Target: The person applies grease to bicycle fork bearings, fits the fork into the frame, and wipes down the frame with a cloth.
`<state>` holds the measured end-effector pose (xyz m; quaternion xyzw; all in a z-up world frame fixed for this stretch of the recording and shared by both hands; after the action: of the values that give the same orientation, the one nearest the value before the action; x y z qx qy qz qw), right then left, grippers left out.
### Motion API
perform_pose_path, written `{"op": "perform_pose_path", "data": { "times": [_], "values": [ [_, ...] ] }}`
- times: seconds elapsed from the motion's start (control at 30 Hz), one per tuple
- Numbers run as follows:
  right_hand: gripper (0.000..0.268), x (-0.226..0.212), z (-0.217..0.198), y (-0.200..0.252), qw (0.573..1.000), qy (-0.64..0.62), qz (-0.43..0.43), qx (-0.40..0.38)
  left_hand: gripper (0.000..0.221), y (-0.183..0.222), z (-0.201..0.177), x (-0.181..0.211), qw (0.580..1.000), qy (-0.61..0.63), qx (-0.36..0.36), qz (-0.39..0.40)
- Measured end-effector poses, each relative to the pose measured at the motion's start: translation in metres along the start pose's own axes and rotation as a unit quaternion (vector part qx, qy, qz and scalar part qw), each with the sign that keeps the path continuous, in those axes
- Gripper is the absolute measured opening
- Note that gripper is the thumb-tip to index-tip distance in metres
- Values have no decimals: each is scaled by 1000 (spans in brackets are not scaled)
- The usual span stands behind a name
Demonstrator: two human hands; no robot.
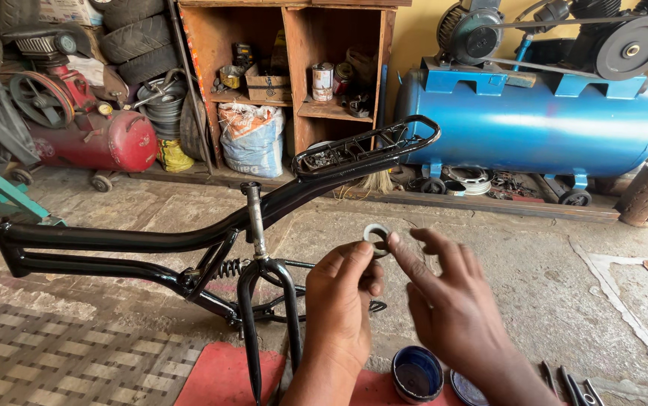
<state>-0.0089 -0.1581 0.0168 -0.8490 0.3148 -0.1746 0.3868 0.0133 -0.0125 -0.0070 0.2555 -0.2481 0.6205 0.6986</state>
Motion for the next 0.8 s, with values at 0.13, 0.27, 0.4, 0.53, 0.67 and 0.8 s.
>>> {"op": "perform_pose_path", "data": {
  "times": [0.13,0.27,0.4,0.53,0.67,0.8],
  "values": [
    [48,-1,-8,4,997,-10,16,68,17,-1,-1,4,1000,-16,13,4],
    [56,-7,-8,0,997,-37,-17,72,19,0,2,-2,999,-45,21,-16],
    [62,-6,-8,1,997,40,-48,34,18,-2,-1,-2,1000,-5,4,-21],
    [62,11,-10,0,992,117,-45,-8,17,-2,-4,5,999,1,11,-35],
    [60,7,-9,3,988,-121,53,74,19,1,0,5,999,-16,-2,-49],
    [71,8,-6,3,925,-356,130,36,18,4,3,3,995,26,-40,-84]
  ]
}}
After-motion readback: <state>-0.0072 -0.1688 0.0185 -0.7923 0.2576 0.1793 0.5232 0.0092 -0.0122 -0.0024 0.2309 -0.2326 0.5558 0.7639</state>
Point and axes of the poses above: each hand's wrist, its own y-axis away from the middle knuckle, its own z-axis out of the palm, x = y × z, the point moved 1 cm from there along -y, towards the middle knuckle, and after that the axes turned 15 degrees about -z, right-handed, at the moved point
